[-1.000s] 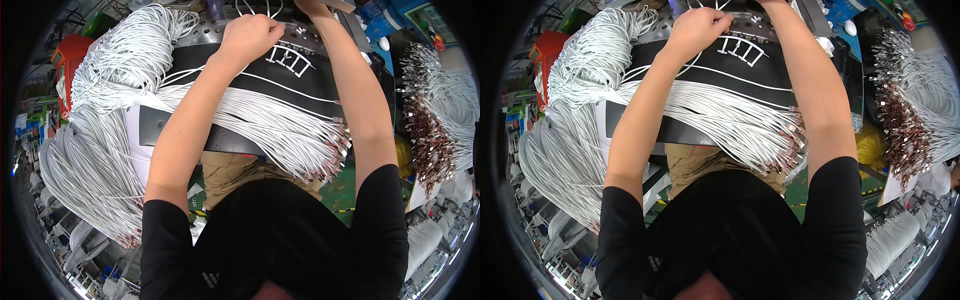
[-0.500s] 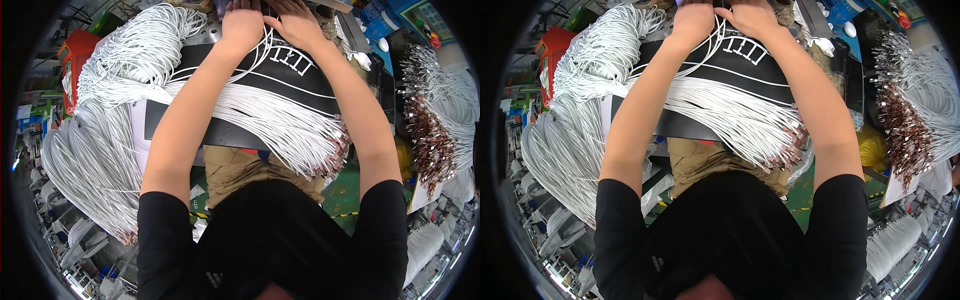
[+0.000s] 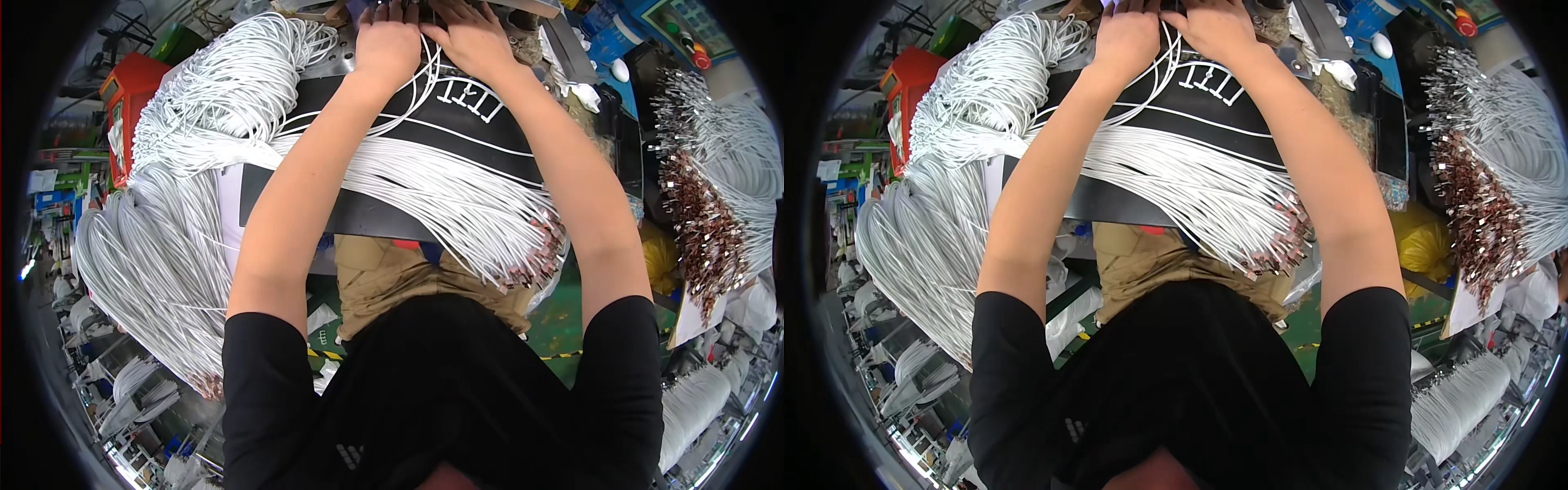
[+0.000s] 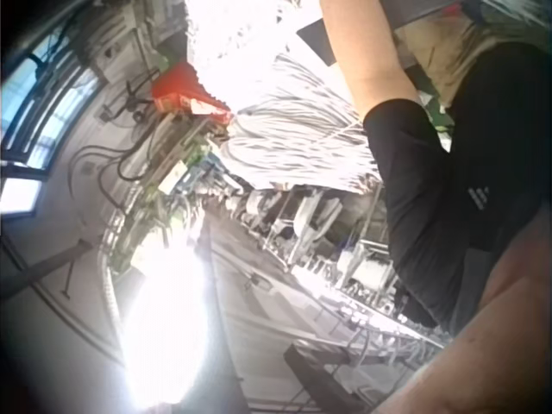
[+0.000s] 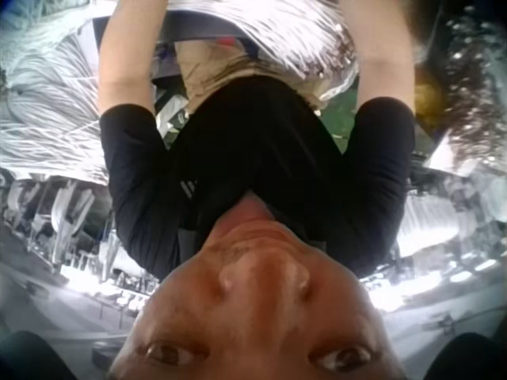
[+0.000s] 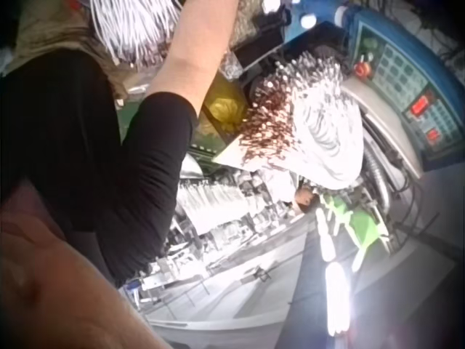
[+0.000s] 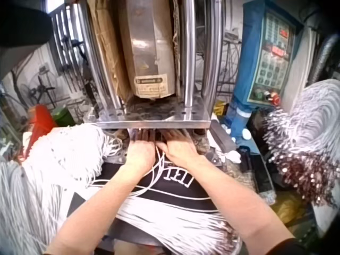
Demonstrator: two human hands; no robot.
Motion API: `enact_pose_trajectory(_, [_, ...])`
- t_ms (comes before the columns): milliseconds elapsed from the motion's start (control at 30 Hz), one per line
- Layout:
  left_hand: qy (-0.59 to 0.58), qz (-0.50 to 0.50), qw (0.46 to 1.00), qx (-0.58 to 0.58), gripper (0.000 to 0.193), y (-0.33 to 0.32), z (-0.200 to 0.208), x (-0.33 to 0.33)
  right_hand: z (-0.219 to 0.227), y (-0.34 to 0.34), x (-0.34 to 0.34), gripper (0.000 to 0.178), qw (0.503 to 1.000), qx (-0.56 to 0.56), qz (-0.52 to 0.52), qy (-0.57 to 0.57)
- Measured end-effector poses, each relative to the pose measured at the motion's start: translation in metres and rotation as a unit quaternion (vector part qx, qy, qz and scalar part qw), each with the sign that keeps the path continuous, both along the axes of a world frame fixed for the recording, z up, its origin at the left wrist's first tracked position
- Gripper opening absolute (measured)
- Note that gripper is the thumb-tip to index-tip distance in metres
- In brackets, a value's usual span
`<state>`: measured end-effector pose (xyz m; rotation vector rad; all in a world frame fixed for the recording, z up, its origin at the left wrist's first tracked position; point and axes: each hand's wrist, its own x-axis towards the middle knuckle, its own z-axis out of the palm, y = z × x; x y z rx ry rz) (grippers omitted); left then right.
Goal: Organize and bundle groups of white wires into specific harnesses at a manual assembly station.
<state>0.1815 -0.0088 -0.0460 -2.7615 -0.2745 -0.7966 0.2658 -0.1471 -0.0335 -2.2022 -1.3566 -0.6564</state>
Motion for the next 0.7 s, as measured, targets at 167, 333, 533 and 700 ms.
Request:
enact_pose_trajectory(167, [-0.014, -0.002, 1.0, 0.008, 0.051, 0.015, -0.017, 0.013, -0.014, 0.003, -0.002, 0.043, 0.994, -0.023, -0.11, 0.011])
enact_pose_trajectory(333, [-0.103, -0.027, 0.994, 0.016, 0.049, 0.018, -0.023, 0.017, -0.021, 0.017, 0.003, 0.033, 0.981, -0.071, -0.165, -0.07])
enact_pose_trajectory(533, [-0.124, -0.229, 0.922, -0.286, 0.029, -0.035, 0.035, -0.099, 0.011, -0.095, -0.031, 0.039, 0.981, 0.057, -0.035, 0.184])
enact_pose_trajectory(700, [0.145, -0.223, 0.274, -0.924, 0.035, -0.064, -0.02, -0.298, -0.028, -0.274, -0.108, 0.024, 0.864, 0.381, -0.283, 0.17])
